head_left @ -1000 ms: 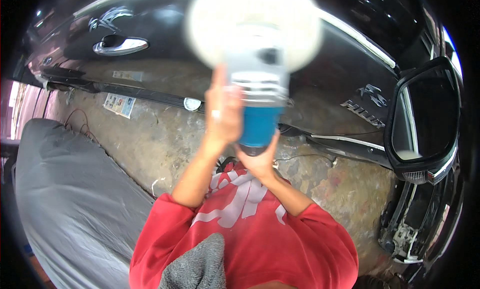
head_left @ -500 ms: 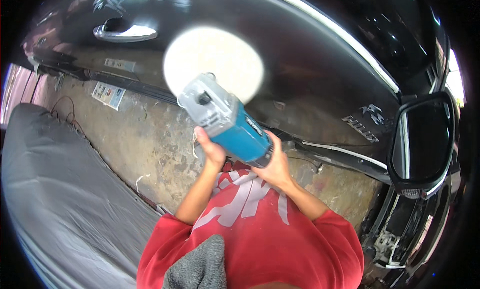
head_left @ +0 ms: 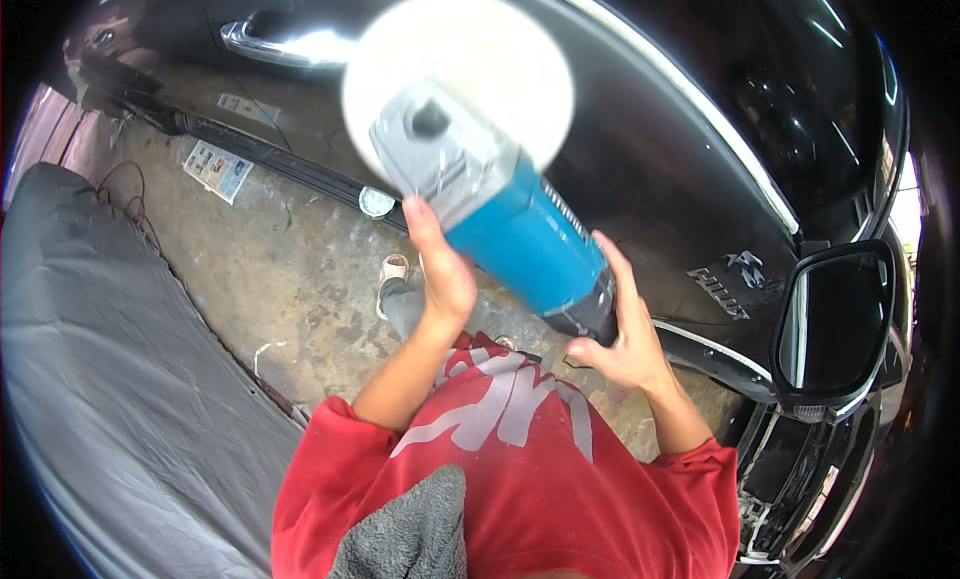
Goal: The person polishes a dark-colored pickup truck door using a power polisher. They move the rotating buffing pad across the painted surface, adjust the tool's power cord by hand, and continue polishing various sections of the door panel.
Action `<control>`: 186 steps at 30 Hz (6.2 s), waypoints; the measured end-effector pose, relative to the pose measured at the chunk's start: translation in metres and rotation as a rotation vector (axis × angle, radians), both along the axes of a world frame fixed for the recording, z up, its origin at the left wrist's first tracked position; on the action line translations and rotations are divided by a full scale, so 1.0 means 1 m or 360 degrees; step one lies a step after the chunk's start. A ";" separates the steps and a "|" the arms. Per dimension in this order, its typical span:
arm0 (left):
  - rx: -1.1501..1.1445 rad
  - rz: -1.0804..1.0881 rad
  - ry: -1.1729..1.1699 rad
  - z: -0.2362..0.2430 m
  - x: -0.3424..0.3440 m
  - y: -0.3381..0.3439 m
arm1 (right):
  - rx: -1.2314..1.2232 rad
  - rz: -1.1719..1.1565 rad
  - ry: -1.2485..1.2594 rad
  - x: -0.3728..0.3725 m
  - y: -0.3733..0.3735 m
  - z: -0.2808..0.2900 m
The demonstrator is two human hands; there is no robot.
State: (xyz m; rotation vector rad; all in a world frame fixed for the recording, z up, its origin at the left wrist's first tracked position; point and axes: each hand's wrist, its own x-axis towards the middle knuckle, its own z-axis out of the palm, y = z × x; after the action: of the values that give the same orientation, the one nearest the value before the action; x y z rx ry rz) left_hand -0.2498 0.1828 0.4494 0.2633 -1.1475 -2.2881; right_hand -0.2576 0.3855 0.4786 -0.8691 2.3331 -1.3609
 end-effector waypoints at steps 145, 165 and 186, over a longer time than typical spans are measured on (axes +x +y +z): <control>-0.1451 -0.0689 0.0155 0.008 -0.021 0.079 | -0.0813 -0.1213 0.0008 0.083 -0.016 -0.159; -0.0525 -0.0023 -0.0052 -0.114 0.021 -0.065 | -0.0337 -0.0546 -0.0352 0.046 -0.070 -0.155; -0.1231 -0.0570 -0.0070 -0.188 0.038 -0.015 | -0.0443 -0.0783 -0.0198 0.059 -0.029 -0.262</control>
State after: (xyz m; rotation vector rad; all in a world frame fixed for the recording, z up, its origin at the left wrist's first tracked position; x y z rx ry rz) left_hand -0.2120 0.1676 0.2617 -0.2088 -2.1234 -1.9216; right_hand -0.1982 0.3560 0.2163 -0.2596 2.3865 -1.9051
